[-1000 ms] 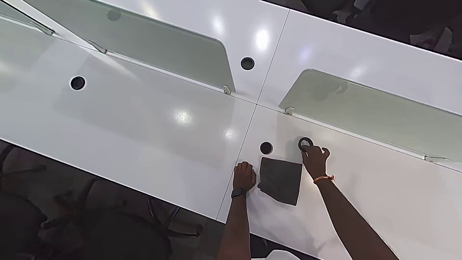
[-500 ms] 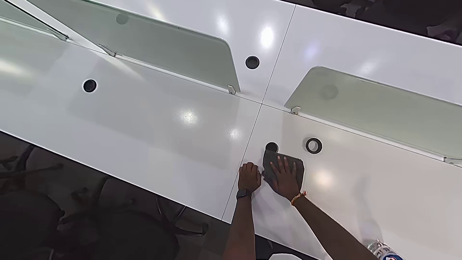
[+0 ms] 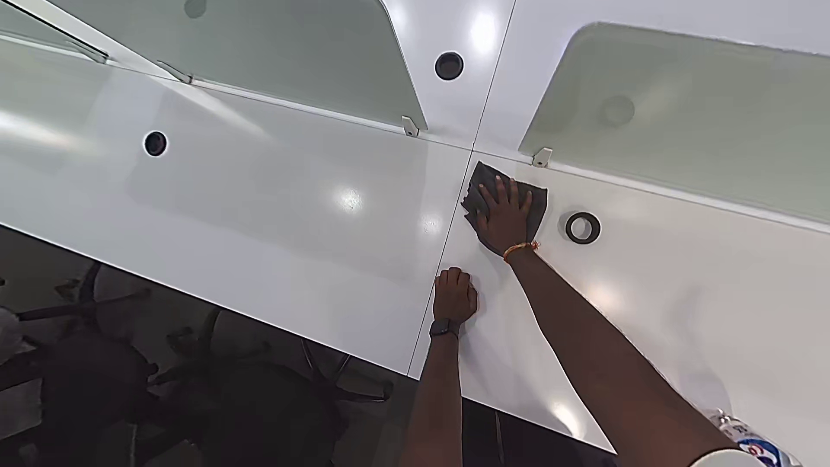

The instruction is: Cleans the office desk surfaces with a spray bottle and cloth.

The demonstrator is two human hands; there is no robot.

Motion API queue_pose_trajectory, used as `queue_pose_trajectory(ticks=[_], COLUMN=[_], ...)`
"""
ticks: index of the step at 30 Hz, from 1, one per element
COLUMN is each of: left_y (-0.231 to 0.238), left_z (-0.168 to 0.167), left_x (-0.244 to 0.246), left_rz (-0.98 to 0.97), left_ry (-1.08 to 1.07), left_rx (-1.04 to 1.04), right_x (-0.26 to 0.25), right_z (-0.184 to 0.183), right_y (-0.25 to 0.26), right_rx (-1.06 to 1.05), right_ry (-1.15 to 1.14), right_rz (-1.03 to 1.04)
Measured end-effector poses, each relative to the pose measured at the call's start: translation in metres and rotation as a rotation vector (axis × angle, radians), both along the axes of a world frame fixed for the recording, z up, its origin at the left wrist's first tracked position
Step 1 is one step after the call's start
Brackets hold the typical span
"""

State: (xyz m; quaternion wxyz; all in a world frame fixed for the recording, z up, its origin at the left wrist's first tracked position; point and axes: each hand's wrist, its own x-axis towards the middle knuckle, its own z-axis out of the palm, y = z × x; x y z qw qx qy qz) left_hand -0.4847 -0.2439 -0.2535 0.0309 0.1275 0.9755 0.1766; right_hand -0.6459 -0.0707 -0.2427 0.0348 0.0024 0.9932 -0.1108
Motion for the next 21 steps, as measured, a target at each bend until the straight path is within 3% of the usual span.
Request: queue_pose_trajectory(ticks=[4,8,11,15,19,21], left_y=[0.0,-0.006,-0.014,-0.035,-0.083,-0.106], left_z=[0.0,0.003,0.027,0.059,0.088,0.125], left_x=[-0.002,-0.007,0.008,0.097,0.244,0.317], left_rz=[-0.006,-0.007,-0.012,-0.021,0.051,0.103], left_ry=[-0.004,-0.057,-0.223,-0.274,-0.46,-0.617], left_rx=[-0.006,0.166,0.32,0.308,0.234,0.223], right_x=[0.016,0.083,0.145,0.224,0.311,0.346], right_z=[0.014,0.027,0.035,0.051,0.059,0.068], right_y=[-0.005,-0.011,-0.014,-0.019,-0.021,-0.014], right_rx=[-0.03,-0.063,-0.058,-0.067,-0.052,-0.043], right_ry=[-0.035,-0.078,-0.21,-0.346,-0.406,-0.467], right_rz=[0.021,0.127,0.15,0.198,0.23,0.27])
